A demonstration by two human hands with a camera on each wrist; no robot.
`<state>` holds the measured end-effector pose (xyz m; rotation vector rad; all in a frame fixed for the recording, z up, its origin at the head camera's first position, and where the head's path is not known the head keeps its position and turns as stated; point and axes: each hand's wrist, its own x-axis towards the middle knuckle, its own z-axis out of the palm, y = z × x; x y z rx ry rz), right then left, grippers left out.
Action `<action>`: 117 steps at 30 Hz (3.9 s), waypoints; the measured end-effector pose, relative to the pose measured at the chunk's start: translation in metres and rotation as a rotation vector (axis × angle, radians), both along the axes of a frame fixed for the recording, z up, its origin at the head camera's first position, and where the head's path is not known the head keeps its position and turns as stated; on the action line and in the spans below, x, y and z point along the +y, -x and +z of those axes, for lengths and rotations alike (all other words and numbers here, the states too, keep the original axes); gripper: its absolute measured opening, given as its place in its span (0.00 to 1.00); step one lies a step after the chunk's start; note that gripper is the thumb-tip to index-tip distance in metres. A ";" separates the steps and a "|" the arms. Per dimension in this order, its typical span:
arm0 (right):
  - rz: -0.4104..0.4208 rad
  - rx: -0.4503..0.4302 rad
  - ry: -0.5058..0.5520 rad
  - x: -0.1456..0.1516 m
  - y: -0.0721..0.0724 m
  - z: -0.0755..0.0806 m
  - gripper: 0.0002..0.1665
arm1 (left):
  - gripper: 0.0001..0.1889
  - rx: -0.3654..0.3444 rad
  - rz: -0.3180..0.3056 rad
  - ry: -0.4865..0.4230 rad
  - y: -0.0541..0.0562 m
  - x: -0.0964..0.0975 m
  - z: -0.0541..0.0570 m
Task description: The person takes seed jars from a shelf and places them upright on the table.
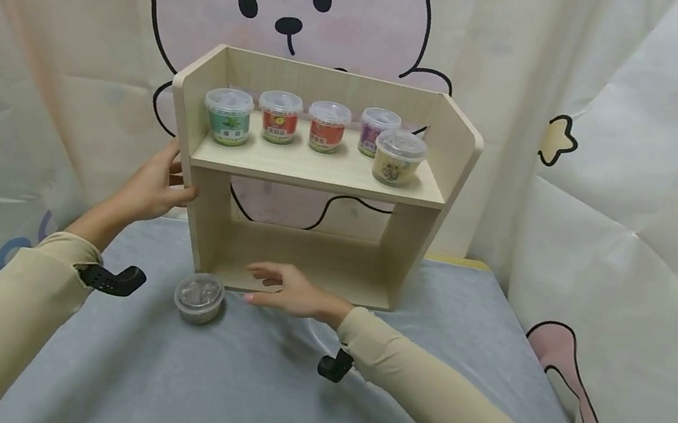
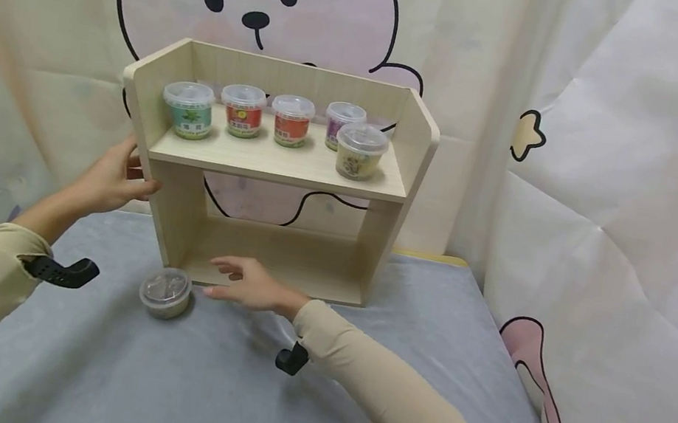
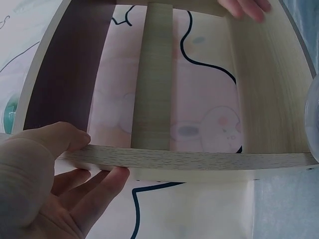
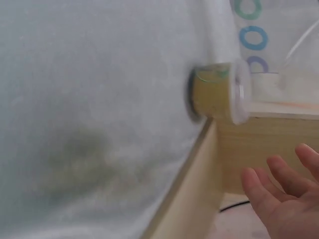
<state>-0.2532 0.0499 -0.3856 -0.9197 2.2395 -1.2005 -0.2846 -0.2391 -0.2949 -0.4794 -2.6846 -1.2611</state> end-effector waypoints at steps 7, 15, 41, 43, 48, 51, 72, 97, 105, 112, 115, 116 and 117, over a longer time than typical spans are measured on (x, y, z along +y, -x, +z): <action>-0.020 0.036 0.033 0.030 -0.002 0.023 0.35 | 0.50 0.008 -0.011 -0.007 0.001 -0.001 -0.002; -0.060 0.064 0.064 0.061 -0.002 0.046 0.34 | 0.50 0.023 -0.050 -0.018 0.004 -0.004 -0.005; -0.267 0.152 0.234 0.128 -0.006 0.143 0.28 | 0.51 0.000 -0.061 0.010 0.005 -0.011 -0.006; -0.286 0.159 0.259 0.133 -0.006 0.149 0.29 | 0.50 -0.002 -0.059 0.013 0.006 -0.010 -0.006; -0.318 0.206 0.322 0.146 -0.003 0.162 0.27 | 0.51 -0.015 -0.059 0.009 0.005 -0.011 -0.007; -0.350 0.231 0.352 0.156 -0.001 0.171 0.27 | 0.51 -0.019 -0.056 0.015 0.004 -0.011 -0.007; -0.534 0.040 0.365 0.160 0.036 0.184 0.38 | 0.51 0.022 -0.069 0.015 0.005 -0.006 -0.005; -0.554 0.038 0.264 0.150 0.067 0.174 0.49 | 0.51 0.013 -0.076 -0.003 0.008 -0.008 -0.006; -0.571 0.045 0.271 0.148 0.068 0.175 0.47 | 0.52 0.000 -0.086 -0.012 0.008 -0.009 -0.007; -0.522 0.036 0.311 0.144 0.060 0.180 0.44 | 0.52 -0.019 -0.079 -0.023 0.007 -0.010 -0.007; -0.500 0.044 0.312 0.140 0.053 0.183 0.44 | 0.52 -0.029 -0.082 -0.035 0.006 -0.011 -0.008; -0.492 0.045 0.312 0.138 0.050 0.183 0.44 | 0.52 -0.032 -0.082 -0.037 0.006 -0.012 -0.009; -0.486 0.047 0.311 0.136 0.048 0.184 0.44 | 0.53 -0.032 -0.085 -0.041 0.006 -0.013 -0.009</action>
